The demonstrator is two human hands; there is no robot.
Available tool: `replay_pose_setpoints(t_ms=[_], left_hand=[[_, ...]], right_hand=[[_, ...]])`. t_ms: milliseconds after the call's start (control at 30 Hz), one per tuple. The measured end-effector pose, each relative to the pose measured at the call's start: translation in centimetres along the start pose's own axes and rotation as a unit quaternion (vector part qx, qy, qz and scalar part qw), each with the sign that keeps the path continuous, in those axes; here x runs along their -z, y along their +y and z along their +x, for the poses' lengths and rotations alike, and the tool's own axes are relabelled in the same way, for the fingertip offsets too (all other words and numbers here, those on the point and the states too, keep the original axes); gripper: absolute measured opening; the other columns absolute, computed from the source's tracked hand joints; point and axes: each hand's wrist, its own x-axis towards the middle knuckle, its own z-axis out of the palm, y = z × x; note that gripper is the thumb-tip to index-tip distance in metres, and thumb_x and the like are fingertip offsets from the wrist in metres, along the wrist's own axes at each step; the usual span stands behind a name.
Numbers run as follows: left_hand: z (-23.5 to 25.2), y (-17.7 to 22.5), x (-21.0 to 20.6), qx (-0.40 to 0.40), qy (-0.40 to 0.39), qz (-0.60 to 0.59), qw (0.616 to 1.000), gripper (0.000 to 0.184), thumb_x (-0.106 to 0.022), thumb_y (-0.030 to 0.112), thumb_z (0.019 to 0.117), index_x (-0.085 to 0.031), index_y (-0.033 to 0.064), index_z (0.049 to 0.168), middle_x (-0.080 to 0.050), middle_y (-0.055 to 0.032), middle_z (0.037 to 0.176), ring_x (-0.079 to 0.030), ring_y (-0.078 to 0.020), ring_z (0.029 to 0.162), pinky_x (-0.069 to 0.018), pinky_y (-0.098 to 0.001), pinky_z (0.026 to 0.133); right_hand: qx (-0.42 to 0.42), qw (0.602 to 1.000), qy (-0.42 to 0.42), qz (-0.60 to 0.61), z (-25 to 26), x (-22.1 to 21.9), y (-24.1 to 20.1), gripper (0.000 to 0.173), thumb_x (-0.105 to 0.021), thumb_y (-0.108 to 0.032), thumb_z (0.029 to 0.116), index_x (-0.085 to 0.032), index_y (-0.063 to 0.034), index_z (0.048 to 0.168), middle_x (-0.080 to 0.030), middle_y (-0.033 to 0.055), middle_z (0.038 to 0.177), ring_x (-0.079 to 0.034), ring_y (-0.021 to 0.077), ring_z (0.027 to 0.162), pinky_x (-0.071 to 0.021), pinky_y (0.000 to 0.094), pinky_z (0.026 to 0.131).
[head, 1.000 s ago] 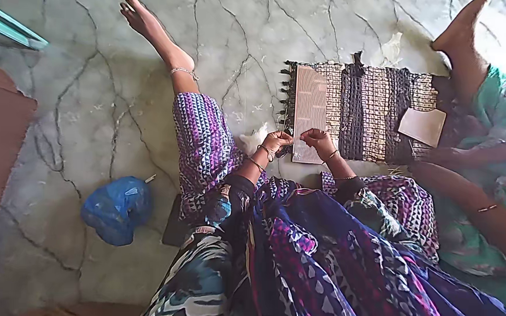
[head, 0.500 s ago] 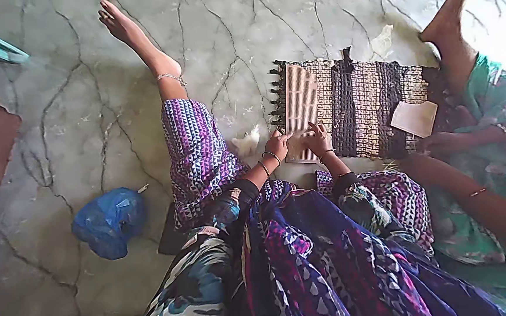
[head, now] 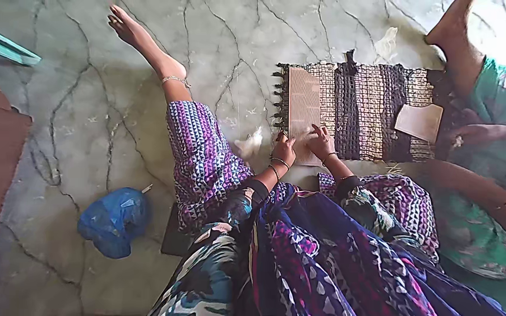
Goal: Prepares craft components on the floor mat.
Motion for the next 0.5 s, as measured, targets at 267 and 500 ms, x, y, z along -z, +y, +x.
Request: replay_pose_setpoints(t_ms=[267,500], left_hand=[[0.4,0.3,-0.1,0.025,-0.047,0.03,0.998,0.04,-0.054,0.002,0.1005,-0.063,0.0036,0.139,-0.058,-0.0264,0.138,-0.06,-0.0409,0.125,-0.0497,-0.0546,0.105],[0.3,0.2,-0.3,0.015,-0.04,0.034,0.998,0.041,-0.053,0.002,0.1008,-0.063,0.0043,0.14,-0.058,-0.0251,0.139,-0.062,-0.0401,0.122,-0.0518,-0.0536,0.102]], right_hand=[[0.024,0.999,-0.001,-0.035,-0.6,0.2,-0.3,0.072,-0.082,-0.015,0.0846,-0.052,-0.0074,0.149,-0.056,0.0256,0.142,-0.056,0.046,0.128,-0.0466,0.0643,0.101],[0.215,0.949,-0.118,-0.196,-1.1,-1.5,-0.6,0.061,-0.044,-0.028,0.1091,-0.029,0.0006,0.16,-0.024,0.0163,0.17,-0.019,0.0322,0.159,-0.0109,0.057,0.127]])
